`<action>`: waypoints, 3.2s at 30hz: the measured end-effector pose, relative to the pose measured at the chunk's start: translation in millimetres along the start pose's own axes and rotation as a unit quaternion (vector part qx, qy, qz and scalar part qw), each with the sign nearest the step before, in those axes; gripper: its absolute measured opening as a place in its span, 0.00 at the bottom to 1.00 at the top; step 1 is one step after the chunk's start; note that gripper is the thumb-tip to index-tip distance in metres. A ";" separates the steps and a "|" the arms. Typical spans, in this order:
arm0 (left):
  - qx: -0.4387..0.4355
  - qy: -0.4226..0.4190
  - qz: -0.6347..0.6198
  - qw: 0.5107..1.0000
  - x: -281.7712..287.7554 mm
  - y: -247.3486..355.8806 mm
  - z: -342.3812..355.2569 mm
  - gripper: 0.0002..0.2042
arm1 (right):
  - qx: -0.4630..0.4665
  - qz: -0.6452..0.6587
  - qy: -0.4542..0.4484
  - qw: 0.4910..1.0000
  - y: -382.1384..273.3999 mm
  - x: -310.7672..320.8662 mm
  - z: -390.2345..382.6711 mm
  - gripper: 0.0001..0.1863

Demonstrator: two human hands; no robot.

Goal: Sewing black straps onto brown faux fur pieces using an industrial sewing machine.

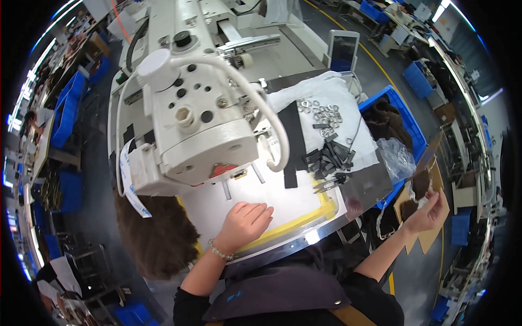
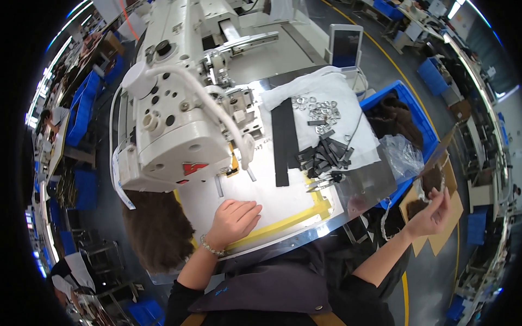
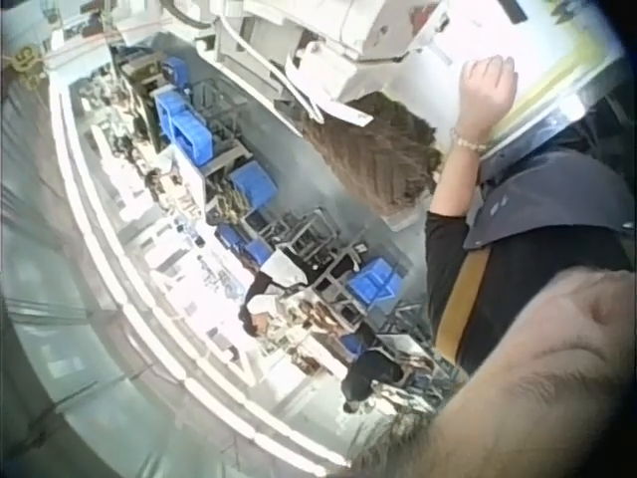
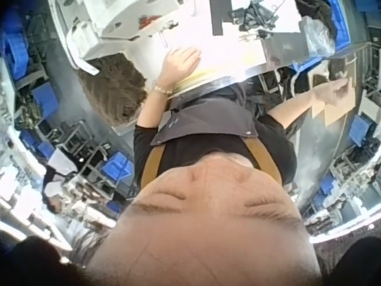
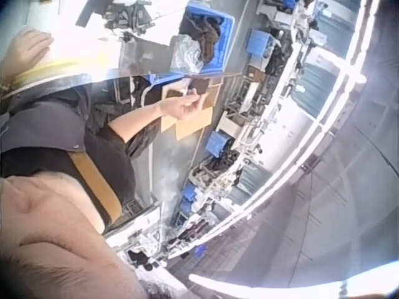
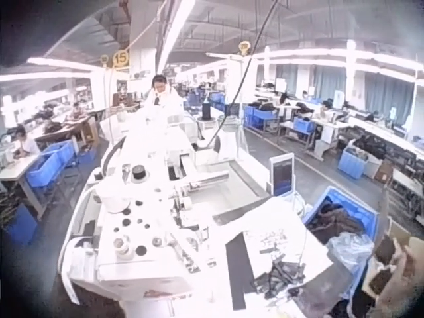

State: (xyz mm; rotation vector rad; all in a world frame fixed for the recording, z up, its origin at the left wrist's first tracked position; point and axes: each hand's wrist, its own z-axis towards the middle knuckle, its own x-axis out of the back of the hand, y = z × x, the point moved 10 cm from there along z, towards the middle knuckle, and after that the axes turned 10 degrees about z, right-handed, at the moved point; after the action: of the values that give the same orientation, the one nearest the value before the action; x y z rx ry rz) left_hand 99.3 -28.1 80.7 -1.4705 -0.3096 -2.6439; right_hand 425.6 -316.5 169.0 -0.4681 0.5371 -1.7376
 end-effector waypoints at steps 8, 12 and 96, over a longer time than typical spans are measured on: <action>-0.031 -0.015 -0.014 0.999 0.6 5.6 0.2 0.08 | -0.119 -0.302 -0.042 0.945 157.1 112.8 -50.2 0.11; -0.041 -0.022 -0.018 0.999 -1.1 9.5 0.0 0.09 | -0.161 -0.383 -0.172 0.893 218.8 130.5 -104.6 0.17; 0.137 0.017 -0.069 0.988 4.2 10.6 -27.4 0.28 | 0.123 0.329 -0.560 0.750 -156.4 -99.9 -245.1 0.20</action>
State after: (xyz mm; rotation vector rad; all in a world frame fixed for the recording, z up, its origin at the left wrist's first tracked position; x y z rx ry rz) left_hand 76.4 -44.5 71.5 -1.3591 -0.7641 -2.5946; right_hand 183.8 -162.3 58.0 -0.8876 -0.3877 -0.5954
